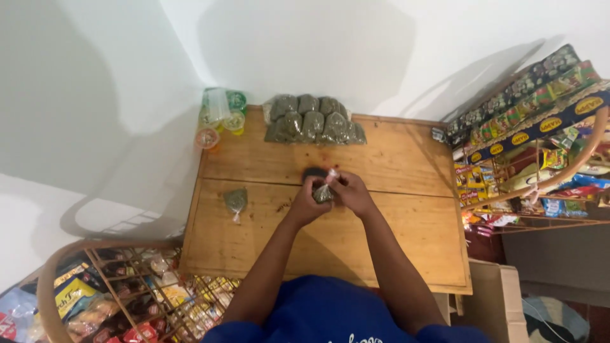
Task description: Organizing and sorting small plastic bags of dried herbs or products on a wooden counter.
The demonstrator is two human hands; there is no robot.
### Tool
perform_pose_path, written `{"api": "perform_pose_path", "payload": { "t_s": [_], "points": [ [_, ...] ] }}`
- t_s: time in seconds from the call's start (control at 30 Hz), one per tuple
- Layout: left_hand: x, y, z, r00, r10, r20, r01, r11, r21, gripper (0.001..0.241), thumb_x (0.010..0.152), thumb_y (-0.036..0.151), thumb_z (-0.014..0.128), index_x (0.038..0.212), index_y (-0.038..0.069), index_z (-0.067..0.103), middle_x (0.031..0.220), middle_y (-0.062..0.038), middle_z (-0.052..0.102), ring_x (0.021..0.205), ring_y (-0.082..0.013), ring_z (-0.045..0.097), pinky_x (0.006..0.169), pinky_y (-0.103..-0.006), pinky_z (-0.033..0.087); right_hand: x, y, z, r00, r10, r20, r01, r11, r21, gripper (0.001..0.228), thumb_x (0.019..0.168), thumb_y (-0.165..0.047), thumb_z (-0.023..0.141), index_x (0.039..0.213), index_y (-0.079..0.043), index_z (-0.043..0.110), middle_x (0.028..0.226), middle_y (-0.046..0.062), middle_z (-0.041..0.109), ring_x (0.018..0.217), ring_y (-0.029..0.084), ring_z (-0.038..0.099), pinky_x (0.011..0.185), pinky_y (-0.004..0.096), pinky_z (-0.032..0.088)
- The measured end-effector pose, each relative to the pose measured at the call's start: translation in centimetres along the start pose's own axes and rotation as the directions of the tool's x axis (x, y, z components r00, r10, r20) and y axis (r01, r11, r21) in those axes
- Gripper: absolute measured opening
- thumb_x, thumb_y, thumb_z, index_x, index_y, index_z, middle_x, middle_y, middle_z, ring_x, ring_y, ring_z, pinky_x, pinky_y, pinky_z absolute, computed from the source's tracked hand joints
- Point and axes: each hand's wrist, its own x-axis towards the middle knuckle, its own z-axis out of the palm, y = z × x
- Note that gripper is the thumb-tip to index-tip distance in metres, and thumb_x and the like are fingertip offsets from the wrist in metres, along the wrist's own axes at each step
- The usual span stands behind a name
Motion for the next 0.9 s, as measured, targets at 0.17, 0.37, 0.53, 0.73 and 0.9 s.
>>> {"api": "perform_pose_path", "payload": {
  "t_s": [0.17,0.37,0.53,0.73,0.9],
  "points": [
    [0.6,0.7,-0.3,0.95,-0.222,0.217,0.208,0.974,0.087,0.064,0.066,0.025,0.096,0.115,0.006,0.059,0.103,-0.005,0.067,0.093,-0.0144,0.063,0.08,-0.0345,0.056,-0.5,-0.8,-0.8,1.0,-0.018,-0.024,0.019,1.0,0.007,0.019,0.102,-0.021,0.067,0.096,-0.003,0.069,0.083,-0.003,0.065,0.074,0.006,0.057,0.068,0.024,0.049],
    [1.3,0.9,-0.3,0.941,-0.211,0.264,0.202,0.978,0.06,0.066,0.064,0.025,0.096,0.119,0.007,0.064,0.106,-0.004,0.068,0.098,-0.0143,0.064,0.087,-0.0327,0.054,0.1,-1.6,-1.5,0.992,0.089,-0.089,-0.082,0.994,0.076,0.016,0.098,-0.016,0.069,0.108,-0.005,0.065,0.084,0.003,0.067,0.071,0.01,0.059,0.064,0.027,0.049],
    [1.9,1.4,0.4,0.986,-0.114,0.124,0.11,0.993,0.033,0.075,0.061,0.02,0.097,0.122,0.009,0.054,0.114,-0.006,0.061,0.107,-0.016,0.062,0.093,-0.033,0.053,0.6,-3.7,-0.9,0.949,0.243,-0.202,-0.222,0.968,0.117,0.033,0.094,-0.013,0.072,0.121,-0.006,0.054,0.091,0.01,0.07,0.075,0.014,0.067,0.065,0.03,0.054],
    [2.8,1.1,0.2,0.999,-0.008,0.042,0.006,0.999,0.036,0.079,0.063,0.017,0.097,0.126,0.008,0.051,0.125,-0.008,0.058,0.117,-0.0193,0.06,0.1,-0.0365,0.053,2.6,1.4,-1.9,0.998,0.051,-0.028,-0.046,0.984,0.17,0.032,0.106,-0.021,0.066,0.122,0.007,0.065,0.103,0.007,0.071,0.092,0.013,0.066,0.081,0.029,0.056],
    [3.9,4.9,-1.1,0.98,-0.197,0.031,0.199,0.963,-0.18,0.084,0.068,0.02,0.093,0.139,0.011,0.05,0.131,-0.005,0.057,0.12,-0.0183,0.059,0.099,-0.0343,0.054,2.1,-2.0,-0.8,0.962,0.251,0.104,-0.264,0.775,0.574,0.046,0.104,-0.039,0.051,0.127,0.001,0.058,0.114,0.011,0.07,0.101,0.023,0.067,0.086,0.038,0.056]
  ]
}}
